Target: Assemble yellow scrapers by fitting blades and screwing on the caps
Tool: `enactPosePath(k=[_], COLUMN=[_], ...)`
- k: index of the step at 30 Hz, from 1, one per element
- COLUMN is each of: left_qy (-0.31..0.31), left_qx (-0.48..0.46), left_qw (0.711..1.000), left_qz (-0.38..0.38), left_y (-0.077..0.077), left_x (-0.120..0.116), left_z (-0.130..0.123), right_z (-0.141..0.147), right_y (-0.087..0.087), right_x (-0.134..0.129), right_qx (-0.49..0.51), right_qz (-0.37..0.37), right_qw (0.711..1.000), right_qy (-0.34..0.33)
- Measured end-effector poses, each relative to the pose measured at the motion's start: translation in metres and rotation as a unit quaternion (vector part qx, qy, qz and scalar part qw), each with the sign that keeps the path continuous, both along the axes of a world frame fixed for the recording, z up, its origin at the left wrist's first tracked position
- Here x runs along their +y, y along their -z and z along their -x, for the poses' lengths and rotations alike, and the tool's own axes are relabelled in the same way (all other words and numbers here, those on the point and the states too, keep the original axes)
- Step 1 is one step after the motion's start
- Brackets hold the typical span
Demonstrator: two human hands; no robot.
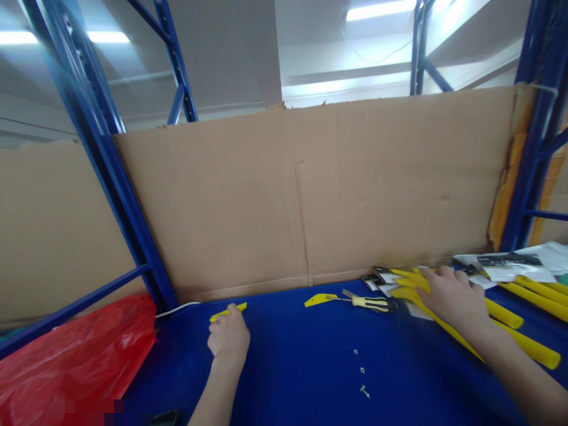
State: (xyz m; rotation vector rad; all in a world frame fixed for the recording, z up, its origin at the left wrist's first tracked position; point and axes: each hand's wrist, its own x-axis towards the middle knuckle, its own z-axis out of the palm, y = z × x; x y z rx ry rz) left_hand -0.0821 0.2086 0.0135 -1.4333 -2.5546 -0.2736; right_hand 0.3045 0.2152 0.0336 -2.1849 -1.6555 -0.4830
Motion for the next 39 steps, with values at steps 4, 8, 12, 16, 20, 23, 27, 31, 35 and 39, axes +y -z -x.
enactPosePath(k=[4,8,12,16,20,23,27,31,35,39], left_qy=[0.051,0.126,0.16,0.204,0.224,0.229,0.227,0.222,0.17,0.21], left_qx=[-0.053,-0.307,-0.59,-0.682,-0.714,-0.717,-0.719,-0.739,-0.797,-0.809], left_qw=[0.997,0.94,0.784,0.695,0.66,0.657,0.656,0.635,0.578,0.547], left_qz=[-0.011,-0.079,-0.109,-0.1,-0.068,-0.043,-0.028,-0.035,-0.037,-0.053], left_y=[-0.007,-0.007,0.002,0.006,0.002,0.0,0.0,-0.002,-0.005,-0.005], left_x=[0.004,0.012,0.015,0.011,0.006,0.004,0.003,0.002,0.004,0.003], left_z=[-0.01,-0.021,-0.036,-0.048,-0.055,-0.06,-0.065,-0.066,-0.064,-0.064], right_z=[0.043,0.07,0.081,0.09,0.096,0.097,0.092,0.085,0.083,0.086], right_y=[-0.002,0.004,0.008,0.013,0.018,0.02,0.02,0.014,-0.001,-0.009], right_x=[0.002,0.023,0.054,0.076,0.086,0.089,0.089,0.083,0.072,0.055], right_qx=[-0.007,0.086,0.134,0.167,0.183,0.188,0.2,0.224,0.274,0.36], right_qz=[-0.005,0.075,0.141,0.22,0.289,0.305,0.262,0.135,0.002,-0.059], right_qw=[0.993,0.969,0.958,0.937,0.915,0.91,0.923,0.947,0.94,0.894], right_qy=[-0.119,-0.218,-0.211,-0.213,-0.214,-0.209,-0.2,-0.186,-0.202,-0.259])
